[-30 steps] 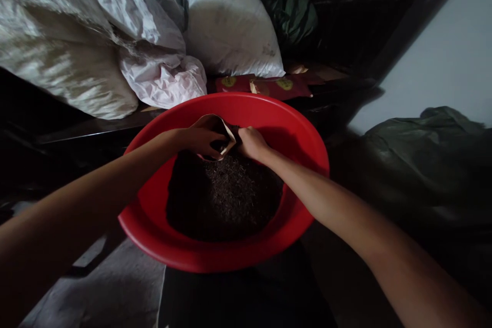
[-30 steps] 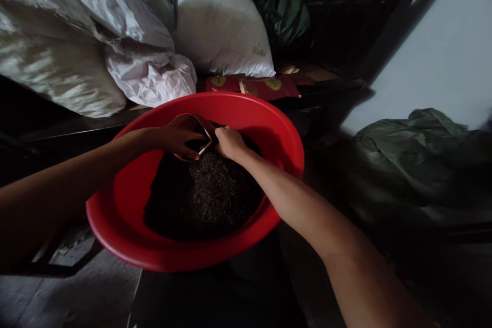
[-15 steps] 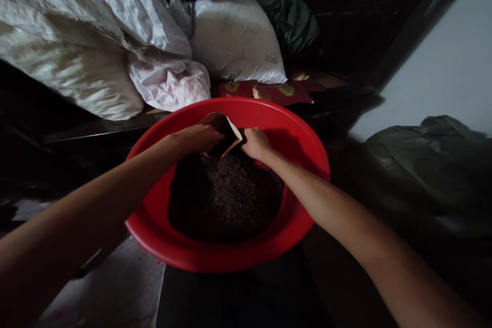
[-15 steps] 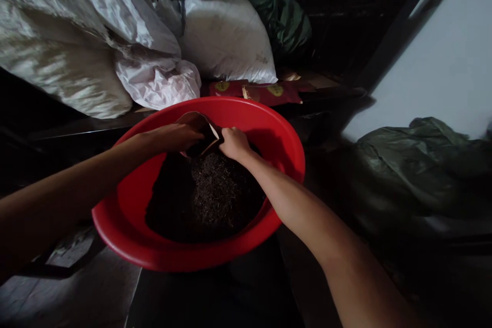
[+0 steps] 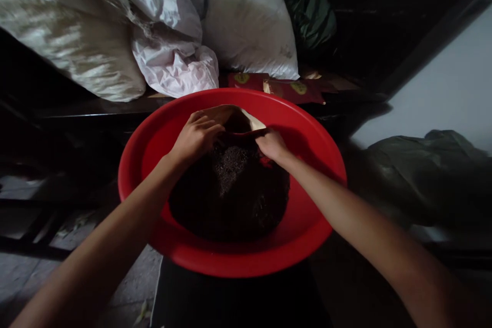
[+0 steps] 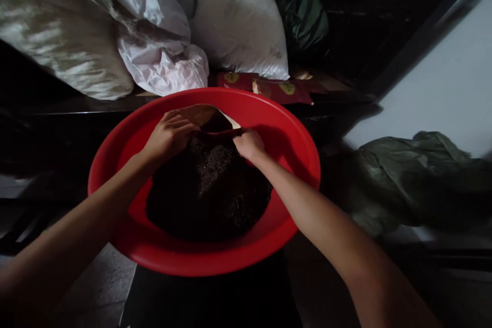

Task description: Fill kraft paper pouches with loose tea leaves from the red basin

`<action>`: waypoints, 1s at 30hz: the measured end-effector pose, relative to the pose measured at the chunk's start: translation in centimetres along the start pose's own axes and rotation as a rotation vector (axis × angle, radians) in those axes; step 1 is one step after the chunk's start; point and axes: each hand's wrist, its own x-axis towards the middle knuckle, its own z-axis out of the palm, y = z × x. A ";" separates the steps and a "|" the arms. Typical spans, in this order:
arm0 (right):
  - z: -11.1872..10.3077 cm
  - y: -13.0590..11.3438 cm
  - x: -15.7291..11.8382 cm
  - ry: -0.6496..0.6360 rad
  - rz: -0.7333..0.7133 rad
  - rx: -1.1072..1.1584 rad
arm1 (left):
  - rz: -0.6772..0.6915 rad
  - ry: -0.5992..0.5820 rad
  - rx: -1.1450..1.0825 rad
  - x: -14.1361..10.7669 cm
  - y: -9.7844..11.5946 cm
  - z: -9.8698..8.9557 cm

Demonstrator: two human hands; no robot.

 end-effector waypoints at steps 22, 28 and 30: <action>3.2 -0.9 -1.3 -0.422 -0.403 -0.335 | -0.172 0.007 -0.136 0.6 0.0 0.7; 0.8 -1.9 -1.9 -0.567 -0.326 -0.141 | -0.174 0.011 -0.154 0.5 0.1 0.5; 0.5 -1.9 -2.1 -0.593 -0.340 -0.142 | -0.177 0.008 -0.167 0.5 0.0 0.6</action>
